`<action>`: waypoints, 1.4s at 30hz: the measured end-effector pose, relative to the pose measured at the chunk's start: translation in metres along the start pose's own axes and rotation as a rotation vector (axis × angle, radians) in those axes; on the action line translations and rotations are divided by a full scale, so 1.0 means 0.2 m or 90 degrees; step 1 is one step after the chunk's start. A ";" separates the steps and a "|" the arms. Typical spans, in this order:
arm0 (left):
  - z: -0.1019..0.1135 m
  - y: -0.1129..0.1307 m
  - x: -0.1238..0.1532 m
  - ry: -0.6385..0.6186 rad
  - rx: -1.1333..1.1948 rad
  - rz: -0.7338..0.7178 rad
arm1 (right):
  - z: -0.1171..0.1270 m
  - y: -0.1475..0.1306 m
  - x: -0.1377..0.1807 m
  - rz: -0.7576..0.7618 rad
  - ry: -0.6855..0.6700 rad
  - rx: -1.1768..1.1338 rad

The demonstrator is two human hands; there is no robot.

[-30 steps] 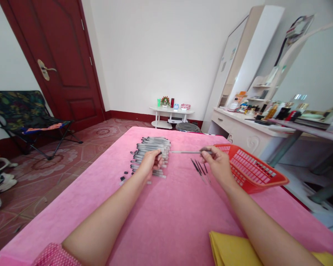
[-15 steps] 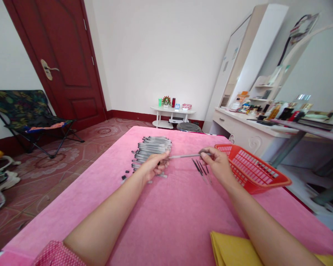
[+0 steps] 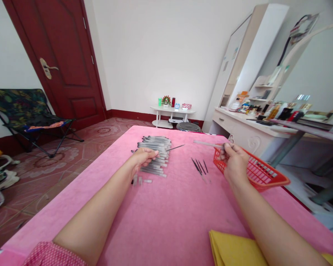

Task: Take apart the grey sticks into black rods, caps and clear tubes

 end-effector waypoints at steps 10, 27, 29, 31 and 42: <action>-0.36 -0.07 0.00 -0.096 0.310 0.036 | -0.32 0.07 0.22 -0.301 -0.337 0.013; -0.44 -0.16 0.03 -0.082 0.200 0.102 | -0.09 0.25 0.12 -0.438 -0.420 0.334; -0.43 -0.16 0.02 -0.081 0.199 0.098 | -0.08 0.27 0.11 -0.362 -0.399 0.411; -0.43 -0.16 0.02 -0.081 0.197 0.098 | -0.09 0.26 0.10 -0.295 -0.373 0.434; -0.40 -0.18 -0.01 -0.027 0.316 0.068 | -0.22 0.13 0.13 -0.345 -0.223 -0.052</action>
Point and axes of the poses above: each hand's wrist, its own x-axis away from the middle knuckle, its own z-axis out of the back of the hand, y = z × x, the point moved 4 cm from there along -x, towards the middle knuckle, and after that the axes turned 9 degrees about -y, right-handed, at the moved point
